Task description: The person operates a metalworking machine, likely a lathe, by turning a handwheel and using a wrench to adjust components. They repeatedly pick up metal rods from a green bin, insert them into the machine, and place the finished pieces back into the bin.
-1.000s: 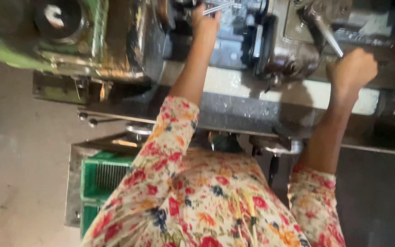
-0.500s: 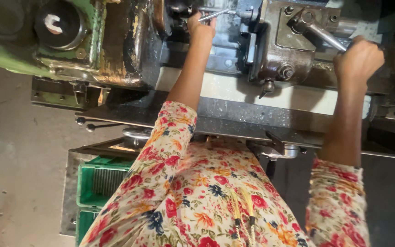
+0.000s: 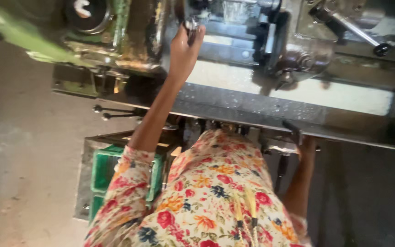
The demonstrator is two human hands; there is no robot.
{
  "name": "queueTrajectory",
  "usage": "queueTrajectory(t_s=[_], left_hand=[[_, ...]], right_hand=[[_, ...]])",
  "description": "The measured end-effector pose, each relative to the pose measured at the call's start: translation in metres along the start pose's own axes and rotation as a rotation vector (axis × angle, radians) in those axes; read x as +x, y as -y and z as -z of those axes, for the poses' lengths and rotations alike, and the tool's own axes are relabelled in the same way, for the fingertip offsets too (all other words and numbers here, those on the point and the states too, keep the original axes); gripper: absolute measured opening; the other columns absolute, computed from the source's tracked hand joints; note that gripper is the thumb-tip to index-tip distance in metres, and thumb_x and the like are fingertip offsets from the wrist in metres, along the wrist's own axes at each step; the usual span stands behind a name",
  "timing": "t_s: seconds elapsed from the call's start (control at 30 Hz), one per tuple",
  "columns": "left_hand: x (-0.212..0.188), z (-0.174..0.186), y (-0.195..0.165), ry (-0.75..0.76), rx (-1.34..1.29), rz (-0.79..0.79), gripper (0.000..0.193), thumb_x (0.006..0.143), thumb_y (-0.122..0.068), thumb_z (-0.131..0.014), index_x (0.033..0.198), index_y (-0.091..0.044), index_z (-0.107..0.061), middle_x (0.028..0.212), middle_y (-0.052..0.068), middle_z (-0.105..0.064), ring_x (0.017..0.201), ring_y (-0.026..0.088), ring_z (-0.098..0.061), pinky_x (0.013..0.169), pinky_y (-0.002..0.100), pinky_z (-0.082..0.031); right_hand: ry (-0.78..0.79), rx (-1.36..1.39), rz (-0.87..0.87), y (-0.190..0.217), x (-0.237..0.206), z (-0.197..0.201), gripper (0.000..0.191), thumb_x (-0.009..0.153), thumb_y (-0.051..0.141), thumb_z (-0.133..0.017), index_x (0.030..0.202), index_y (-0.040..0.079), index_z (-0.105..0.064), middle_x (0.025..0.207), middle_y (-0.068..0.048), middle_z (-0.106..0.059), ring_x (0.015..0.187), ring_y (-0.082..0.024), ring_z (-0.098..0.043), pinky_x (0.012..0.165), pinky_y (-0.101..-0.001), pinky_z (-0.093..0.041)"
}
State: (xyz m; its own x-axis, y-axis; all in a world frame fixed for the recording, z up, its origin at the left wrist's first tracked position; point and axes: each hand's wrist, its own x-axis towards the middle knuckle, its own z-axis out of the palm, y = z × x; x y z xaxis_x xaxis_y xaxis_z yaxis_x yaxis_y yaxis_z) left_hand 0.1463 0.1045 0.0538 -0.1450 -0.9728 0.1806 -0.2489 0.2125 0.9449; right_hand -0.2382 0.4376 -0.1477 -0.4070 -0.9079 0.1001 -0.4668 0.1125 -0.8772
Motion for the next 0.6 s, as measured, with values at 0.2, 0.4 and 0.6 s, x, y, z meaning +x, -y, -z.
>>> queueTrajectory(t_s=[0.2, 0.4, 0.6], left_hand=[[-0.104, 0.089, -0.020, -0.253, -0.167, -0.079, 0.026, 0.102, -0.029, -0.073, 0.107, -0.004, -0.065, 0.090, 0.000, -0.067, 0.078, 0.008, -0.060, 0.068, 0.025, -0.049], [-0.214, 0.142, 0.024, -0.466, -0.143, 0.250, 0.020, 0.099, -0.021, -0.074, 0.097, -0.006, -0.061, 0.087, -0.002, -0.063, 0.077, 0.007, -0.056, 0.071, 0.025, -0.048], [-0.260, 0.115, 0.064, -0.424, -0.155, 0.362, 0.023, 0.092, -0.022, -0.076, 0.101, -0.002, -0.068, 0.090, 0.000, -0.070, 0.081, 0.008, -0.061, 0.072, 0.026, -0.050]], right_hand=[[0.153, -0.890, -0.215, 0.050, 0.039, -0.070, 0.040, 0.105, 0.023, -0.037, 0.132, 0.004, -0.060, 0.127, -0.020, -0.065, 0.117, -0.032, -0.062, 0.104, -0.0483, -0.043], [0.458, -0.894, -0.075, 0.070, 0.029, -0.087, 0.026, 0.101, 0.022, -0.051, 0.114, 0.010, -0.070, 0.107, -0.023, -0.071, 0.097, -0.039, -0.068, 0.087, -0.0515, -0.053], [0.910, -0.528, 0.131, 0.109, -0.027, -0.181, 0.030, 0.102, 0.038, -0.054, 0.104, 0.009, -0.063, 0.093, -0.022, -0.070, 0.085, -0.039, -0.070, 0.075, -0.0495, -0.053]])
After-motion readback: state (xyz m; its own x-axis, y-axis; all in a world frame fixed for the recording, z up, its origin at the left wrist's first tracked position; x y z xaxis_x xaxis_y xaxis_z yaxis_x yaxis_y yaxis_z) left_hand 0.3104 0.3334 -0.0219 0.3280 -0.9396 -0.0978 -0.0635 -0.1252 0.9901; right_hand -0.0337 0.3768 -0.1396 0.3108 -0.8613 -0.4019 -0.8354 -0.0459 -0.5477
